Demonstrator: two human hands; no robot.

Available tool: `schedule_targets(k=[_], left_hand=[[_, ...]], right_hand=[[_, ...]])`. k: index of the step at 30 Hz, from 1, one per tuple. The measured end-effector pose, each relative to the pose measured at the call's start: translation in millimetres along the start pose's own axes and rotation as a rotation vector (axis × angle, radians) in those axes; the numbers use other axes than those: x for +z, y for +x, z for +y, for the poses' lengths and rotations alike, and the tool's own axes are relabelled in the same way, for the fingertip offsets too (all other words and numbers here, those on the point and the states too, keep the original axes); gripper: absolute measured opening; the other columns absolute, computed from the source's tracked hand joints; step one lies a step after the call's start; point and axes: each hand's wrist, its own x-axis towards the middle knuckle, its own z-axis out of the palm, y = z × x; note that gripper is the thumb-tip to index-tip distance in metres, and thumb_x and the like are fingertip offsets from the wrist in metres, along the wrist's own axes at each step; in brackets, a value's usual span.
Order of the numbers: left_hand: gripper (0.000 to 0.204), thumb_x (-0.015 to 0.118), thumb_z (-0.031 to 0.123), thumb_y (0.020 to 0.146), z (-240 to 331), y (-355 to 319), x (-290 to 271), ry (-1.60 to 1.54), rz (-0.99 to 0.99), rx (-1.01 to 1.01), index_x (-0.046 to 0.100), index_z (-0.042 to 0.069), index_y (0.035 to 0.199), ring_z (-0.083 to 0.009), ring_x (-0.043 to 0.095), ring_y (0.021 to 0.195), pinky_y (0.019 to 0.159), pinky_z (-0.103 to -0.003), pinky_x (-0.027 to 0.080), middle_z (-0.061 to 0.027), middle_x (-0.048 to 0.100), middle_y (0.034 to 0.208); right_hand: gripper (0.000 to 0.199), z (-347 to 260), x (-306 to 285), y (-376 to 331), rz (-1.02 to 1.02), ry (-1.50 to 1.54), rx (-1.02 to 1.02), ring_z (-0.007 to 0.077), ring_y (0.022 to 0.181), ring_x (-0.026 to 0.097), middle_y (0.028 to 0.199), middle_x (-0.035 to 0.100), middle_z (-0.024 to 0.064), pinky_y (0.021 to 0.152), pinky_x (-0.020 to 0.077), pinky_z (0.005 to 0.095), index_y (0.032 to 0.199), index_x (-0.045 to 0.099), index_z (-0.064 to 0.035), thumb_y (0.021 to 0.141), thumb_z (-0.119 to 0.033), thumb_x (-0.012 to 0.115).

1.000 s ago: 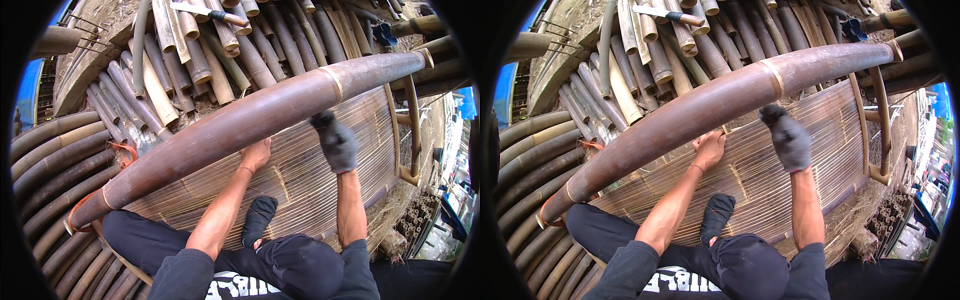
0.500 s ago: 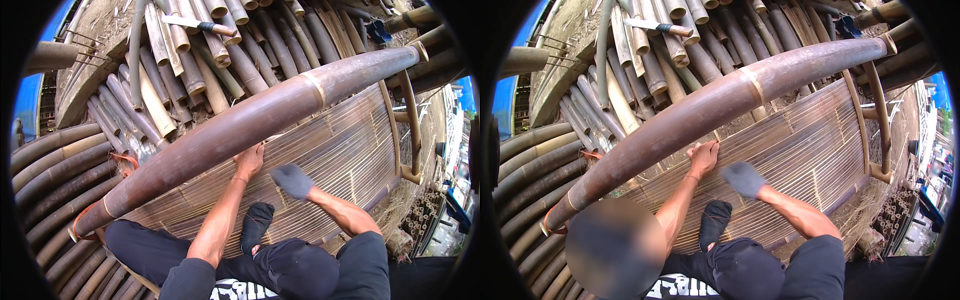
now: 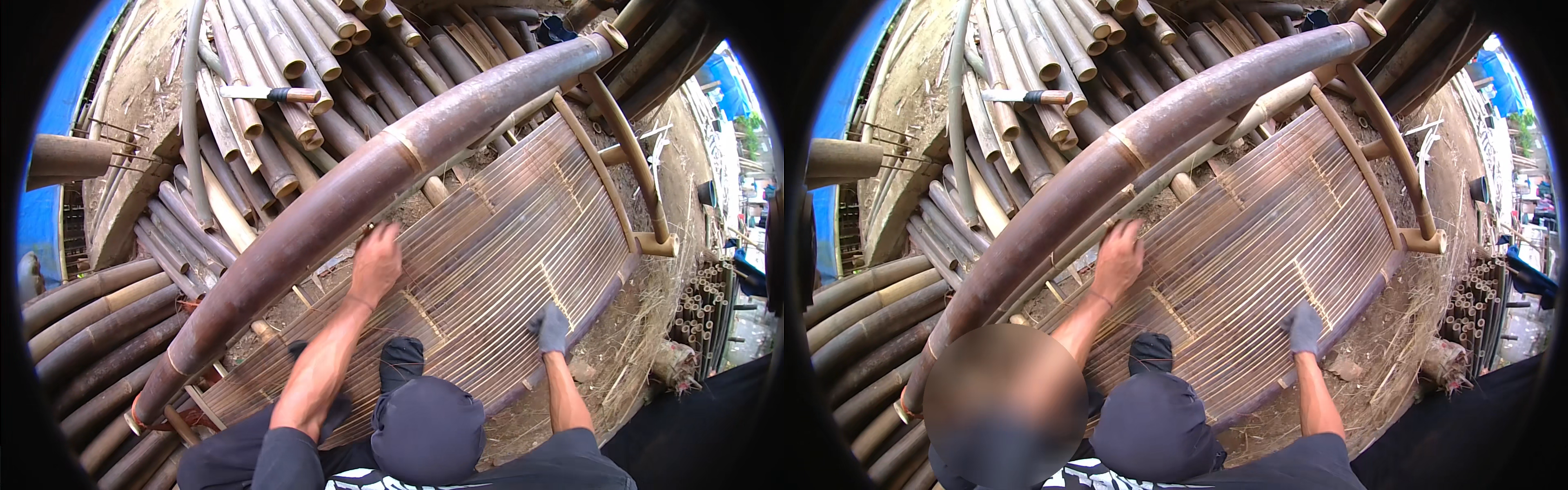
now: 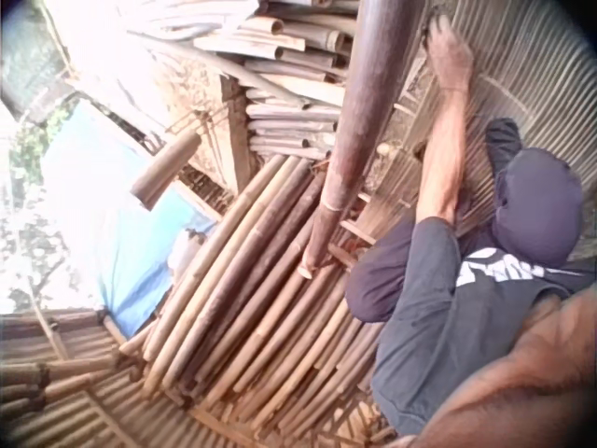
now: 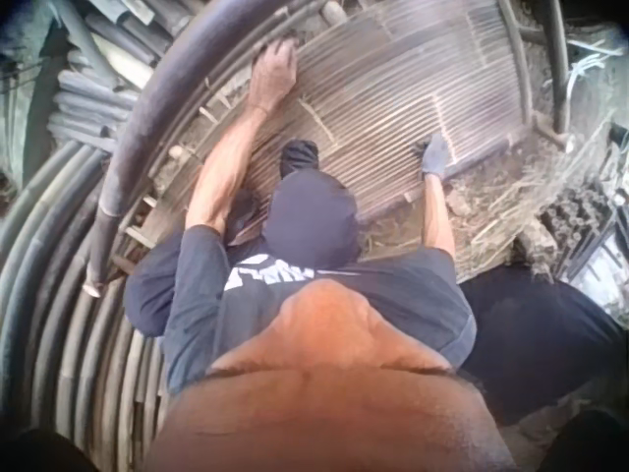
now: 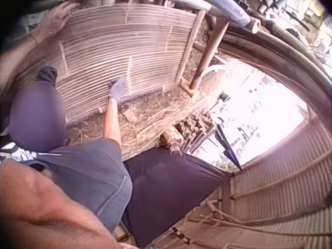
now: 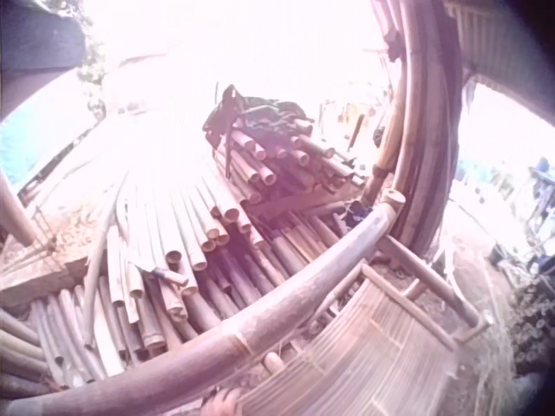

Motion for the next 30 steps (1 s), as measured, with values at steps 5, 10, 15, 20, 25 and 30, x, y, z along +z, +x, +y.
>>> schedule_targets(k=[5, 10, 15, 20, 25, 30], left_hand=[[0.053, 0.049, 0.003, 0.087, 63, 101, -10, 0.336, -0.243, 0.549, 0.043, 0.010, 0.139, -0.0308, 0.065, 0.101, 0.086, -0.040, 0.054, -0.0096, 0.050, 0.135], [0.051, 0.048, 0.004, 0.089, 36, 152, 49, 0.512, -0.435, 0.573, 0.041, 0.011, 0.139, -0.0310, 0.067, 0.100, 0.084, -0.043, 0.056, -0.0117, 0.050, 0.134], [0.022, 0.055, 0.018, 0.091, 23, 172, 74, 0.950, -0.499, 0.861, 0.075, 0.007, 0.093, -0.0269, 0.071, 0.094, 0.071, -0.040, 0.058, -0.0076, 0.071, 0.099], [0.018, 0.061, 0.014, 0.088, 82, 122, 29, 1.083, -1.042, 0.791, 0.077, 0.011, 0.096, -0.0235, 0.072, 0.091, 0.064, -0.044, 0.059, -0.0059, 0.075, 0.097], [0.018, 0.055, 0.009, 0.091, 144, 83, -62, 0.876, -1.228, 0.871, 0.073, 0.004, 0.095, -0.0268, 0.072, 0.084, 0.059, -0.044, 0.060, -0.0128, 0.073, 0.087], [0.057, 0.069, 0.031, 0.084, 179, 209, -133, 0.488, 0.257, 0.878, 0.052, -0.002, 0.127, -0.0370, 0.056, 0.116, 0.081, -0.045, 0.055, -0.0216, 0.058, 0.123]], right_hand=[[0.034, 143, -106, -12, 0.422, -0.419, -0.111, 0.0252, 0.061, 0.057, 0.069, 0.057, 0.0136, 0.060, 0.0475, 0.0399, 0.081, 0.060, -0.0006, 0.095, -0.029, 0.051], [0.031, 134, -86, -125, 0.416, -0.696, -0.170, 0.0355, 0.086, 0.060, 0.087, 0.063, 0.0200, 0.074, 0.0460, 0.0463, 0.082, 0.063, -0.0013, 0.091, -0.029, 0.052], [0.025, 197, -79, -221, 0.240, -0.741, 0.045, 0.0379, 0.090, 0.060, 0.085, 0.065, 0.0190, 0.081, 0.0468, 0.0465, 0.079, 0.066, -0.0030, 0.086, -0.024, 0.055], [0.022, 277, -61, -253, 0.149, -0.624, 0.170, 0.0351, 0.091, 0.062, 0.085, 0.066, 0.0160, 0.080, 0.0489, 0.0467, 0.080, 0.068, -0.0065, 0.084, -0.026, 0.058], [0.026, 185, -54, -210, -0.020, -0.784, 0.219, 0.0401, 0.090, 0.064, 0.098, 0.064, 0.0165, 0.084, 0.0488, 0.0509, 0.097, 0.066, -0.0090, 0.087, -0.033, 0.060], [0.042, 1, -64, -153, 0.147, -1.176, 0.160, 0.0425, 0.099, 0.066, 0.112, 0.066, 0.0262, 0.087, 0.0531, 0.0489, 0.109, 0.068, -0.0050, 0.086, -0.038, 0.060]])
